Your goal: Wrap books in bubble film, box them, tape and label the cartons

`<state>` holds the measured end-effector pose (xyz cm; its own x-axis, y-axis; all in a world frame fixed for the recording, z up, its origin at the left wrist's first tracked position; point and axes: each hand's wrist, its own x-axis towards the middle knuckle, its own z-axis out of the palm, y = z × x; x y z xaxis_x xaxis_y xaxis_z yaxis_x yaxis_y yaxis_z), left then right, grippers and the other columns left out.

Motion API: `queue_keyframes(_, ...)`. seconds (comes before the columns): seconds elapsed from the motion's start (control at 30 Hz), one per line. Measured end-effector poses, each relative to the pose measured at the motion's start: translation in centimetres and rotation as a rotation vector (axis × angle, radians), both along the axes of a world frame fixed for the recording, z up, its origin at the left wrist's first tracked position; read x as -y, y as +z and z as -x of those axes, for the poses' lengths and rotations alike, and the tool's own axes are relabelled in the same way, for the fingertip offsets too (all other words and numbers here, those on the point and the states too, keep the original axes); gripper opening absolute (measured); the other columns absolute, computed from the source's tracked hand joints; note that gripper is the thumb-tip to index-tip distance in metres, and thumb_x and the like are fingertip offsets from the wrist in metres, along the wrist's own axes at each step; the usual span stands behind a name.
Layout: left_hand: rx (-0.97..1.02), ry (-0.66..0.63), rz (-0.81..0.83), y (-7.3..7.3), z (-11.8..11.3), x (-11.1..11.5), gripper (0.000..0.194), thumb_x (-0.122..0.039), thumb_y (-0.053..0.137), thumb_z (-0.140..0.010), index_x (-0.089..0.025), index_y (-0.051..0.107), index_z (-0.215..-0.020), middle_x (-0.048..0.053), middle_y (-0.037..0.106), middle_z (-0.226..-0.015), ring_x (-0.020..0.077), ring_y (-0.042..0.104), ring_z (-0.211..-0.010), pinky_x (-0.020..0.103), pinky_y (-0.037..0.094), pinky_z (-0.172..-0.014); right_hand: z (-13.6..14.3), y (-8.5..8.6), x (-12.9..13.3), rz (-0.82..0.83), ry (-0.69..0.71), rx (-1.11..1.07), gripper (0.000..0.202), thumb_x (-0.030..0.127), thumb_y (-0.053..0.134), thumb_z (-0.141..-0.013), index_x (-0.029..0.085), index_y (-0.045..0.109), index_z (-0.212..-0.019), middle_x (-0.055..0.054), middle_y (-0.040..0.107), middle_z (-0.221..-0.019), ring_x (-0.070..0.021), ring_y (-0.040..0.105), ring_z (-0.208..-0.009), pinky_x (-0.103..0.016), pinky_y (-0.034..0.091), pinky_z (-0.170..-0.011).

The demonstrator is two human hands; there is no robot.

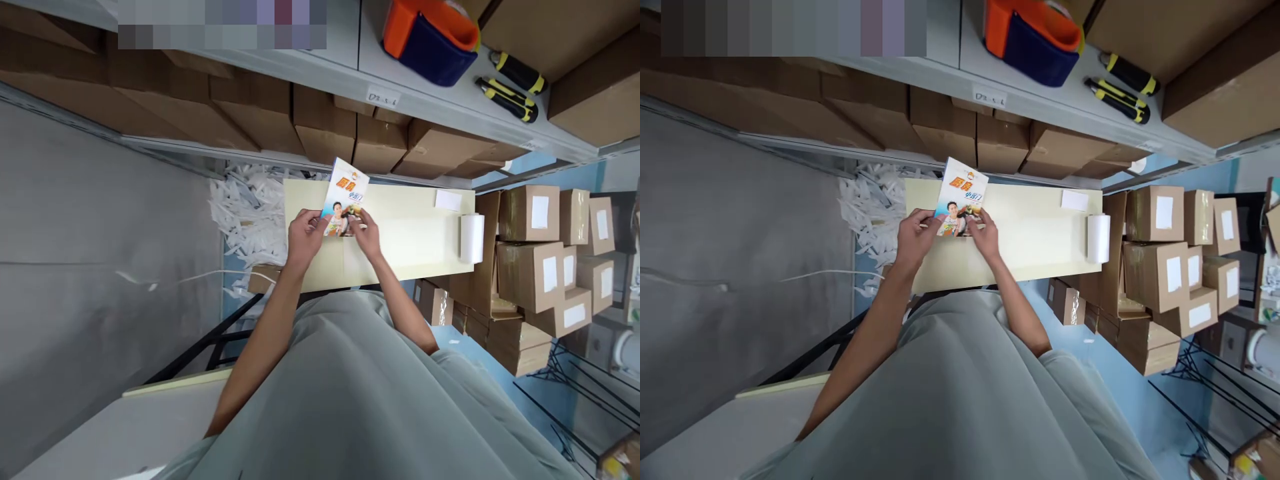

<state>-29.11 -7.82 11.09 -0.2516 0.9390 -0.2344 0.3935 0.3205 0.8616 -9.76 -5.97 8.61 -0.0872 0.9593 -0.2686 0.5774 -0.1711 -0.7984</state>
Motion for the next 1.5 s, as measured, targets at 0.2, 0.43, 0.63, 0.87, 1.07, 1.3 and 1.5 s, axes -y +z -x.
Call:
queue_keyframes(0.2, 0.154, -0.175, 0.224, -1.5, -6.1, 4.1, 0.035, -0.053, 0.072, -0.095, -0.020, 0.079, -0.103, 0.006, 0.080, -0.100, 0.0221, 0.074, -0.091, 0.032, 0.059, -0.085, -11.5, 2.0, 3.9, 0.088, -0.213, -0.076, 0.043, 0.053, 0.069, -0.099, 0.016, 0.076, -0.121, -0.013, 0.085, -0.114, -0.0257, 0.079, -0.099, -0.036, 0.063, -0.088)
queue_keyframes(0.43, -0.091, -0.316, 0.512, -5.9, -8.7, 7.9, 0.028, -0.050, 0.071, -0.094, -0.024, 0.079, -0.088, 0.007, 0.084, -0.096, 0.0269, 0.078, -0.096, 0.034, 0.056, -0.085, -12.7, -1.6, 7.5, 0.212, -0.172, 0.121, 0.027, 0.039, 0.065, -0.096, 0.018, 0.076, -0.109, -0.007, 0.083, -0.098, -0.0214, 0.074, -0.086, -0.032, 0.061, -0.086)
queue_keyframes(0.63, -0.163, -0.295, 0.563, -7.5, -9.0, 8.2, 0.023, -0.045, 0.072, -0.093, -0.025, 0.081, -0.087, 0.009, 0.086, -0.100, 0.0316, 0.080, -0.101, 0.037, 0.056, -0.084, -11.6, -3.4, 7.3, 0.294, -0.181, 0.214, 0.024, 0.032, 0.064, -0.096, 0.021, 0.080, -0.109, -0.005, 0.084, -0.097, -0.0207, 0.074, -0.084, -0.030, 0.060, -0.085)
queue_keyframes(0.87, -0.221, -0.222, 0.570, -7.8, -8.9, 8.7, 0.017, -0.037, 0.073, -0.092, -0.025, 0.084, -0.099, 0.010, 0.087, -0.108, 0.0337, 0.079, -0.107, 0.043, 0.060, -0.094, -11.2, -4.5, 7.5, 0.321, -0.207, 0.273, 0.027, 0.033, 0.069, -0.098, 0.022, 0.083, -0.119, -0.006, 0.085, -0.104, -0.0239, 0.078, -0.095, -0.033, 0.061, -0.090)
queue_keyframes(1.07, -0.335, -0.142, 0.494, -7.1, -7.9, 8.0, 0.030, -0.039, 0.064, -0.099, -0.021, 0.077, -0.120, 0.015, 0.081, -0.124, 0.0343, 0.074, -0.120, 0.048, 0.056, -0.108, -11.1, -4.1, 8.1, 0.193, -0.200, 0.323, 0.032, 0.024, 0.062, -0.104, 0.018, 0.078, -0.131, -0.013, 0.078, -0.126, -0.0212, 0.077, -0.095, -0.033, 0.062, -0.096)
queue_keyframes(1.3, -0.320, -0.145, 0.570, -6.2, -8.9, 5.7, 0.020, -0.033, 0.065, -0.095, -0.022, 0.081, -0.100, 0.013, 0.084, -0.112, 0.0340, 0.077, -0.110, 0.044, 0.058, -0.101, -10.5, -3.4, 8.5, 0.195, 0.109, 0.310, 0.034, 0.022, 0.059, -0.109, 0.021, 0.074, -0.139, -0.011, 0.069, -0.143, -0.0242, 0.076, -0.117, -0.034, 0.061, -0.106)
queue_keyframes(1.5, -0.338, -0.166, 0.453, -2.1, -10.9, 5.7, 0.016, -0.029, 0.067, -0.092, -0.021, 0.080, -0.098, 0.007, 0.085, -0.101, 0.0254, 0.078, -0.099, 0.033, 0.057, -0.093, -11.7, -3.3, 7.1, 0.290, 0.125, 0.256, 0.038, 0.039, 0.058, -0.114, 0.024, 0.067, -0.148, -0.012, 0.068, -0.147, -0.0272, 0.076, -0.117, -0.042, 0.062, -0.108)
